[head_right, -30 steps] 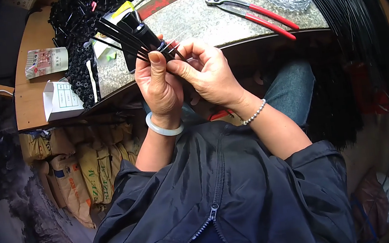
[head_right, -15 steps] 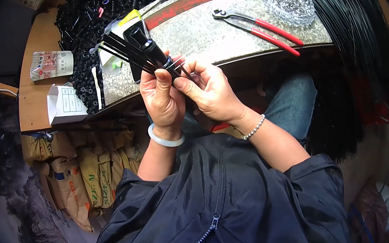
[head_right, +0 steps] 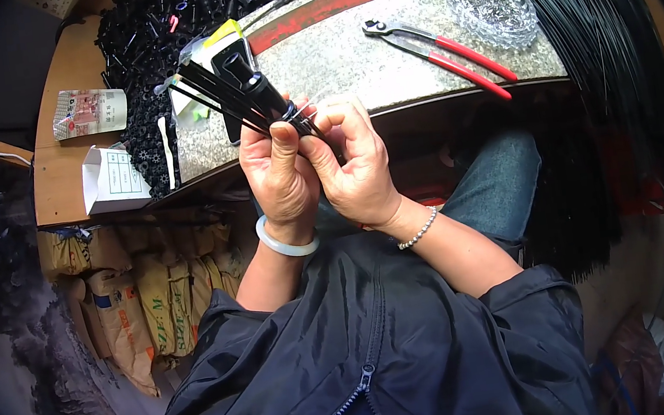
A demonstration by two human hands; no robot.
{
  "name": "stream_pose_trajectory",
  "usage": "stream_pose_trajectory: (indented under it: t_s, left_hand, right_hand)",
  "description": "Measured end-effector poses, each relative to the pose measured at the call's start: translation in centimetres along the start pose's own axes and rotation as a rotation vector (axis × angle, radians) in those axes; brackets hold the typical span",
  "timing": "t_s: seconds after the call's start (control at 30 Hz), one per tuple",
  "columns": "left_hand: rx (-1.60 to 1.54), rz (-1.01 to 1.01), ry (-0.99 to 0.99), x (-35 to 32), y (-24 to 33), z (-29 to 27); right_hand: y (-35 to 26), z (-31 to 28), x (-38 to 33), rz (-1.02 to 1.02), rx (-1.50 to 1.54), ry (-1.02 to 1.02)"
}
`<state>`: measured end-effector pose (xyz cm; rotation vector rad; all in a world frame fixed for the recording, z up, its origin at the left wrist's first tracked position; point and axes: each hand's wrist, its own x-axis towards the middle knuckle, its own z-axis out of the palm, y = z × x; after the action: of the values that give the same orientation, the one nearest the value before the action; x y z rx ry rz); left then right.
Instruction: The recorder is assembling and securing bundles of black cables using pliers and circular connectors at a factory workbench.
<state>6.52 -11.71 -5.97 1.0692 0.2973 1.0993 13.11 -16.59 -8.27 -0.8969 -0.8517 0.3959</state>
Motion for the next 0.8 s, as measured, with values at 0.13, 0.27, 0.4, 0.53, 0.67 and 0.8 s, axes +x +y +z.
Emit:
stream_pose_trajectory:
  t_s: [0.13, 0.27, 0.4, 0.53, 0.67, 0.8]
  left_hand:
    - [-0.019, -0.056, -0.012, -0.1, 0.5, 0.0]
    - [0.023, 0.007, -0.012, 0.1, 0.1, -0.4]
    - [-0.030, -0.064, -0.015, -0.1, 0.2, -0.9]
    - [-0.033, -0.023, -0.006, 0.0, 0.2, -0.8]
    - [-0.032, -0.015, -0.022, 0.0, 0.4, -0.5]
    - [-0.089, -0.015, 0.010, 0.1, 0.6, -0.1]
  right_hand:
    - [-0.2, -0.4, -0.3, 0.099, 0.015, -0.051]
    - [-0.1, 0.0, -0.3, 0.014, 0.020, -0.005]
    - [-1.0, 0.0, -0.4, 0.269, 0.275, -0.021]
    - [-1.3, -1.0, -0.2, 0.316, 0.339, -0.086]
    - [-1.6, -1.4, 0.0, 0.325, 0.322, -0.084]
    - [-1.5, -1.8, -0.1, 0.367, 0.234, -0.106]
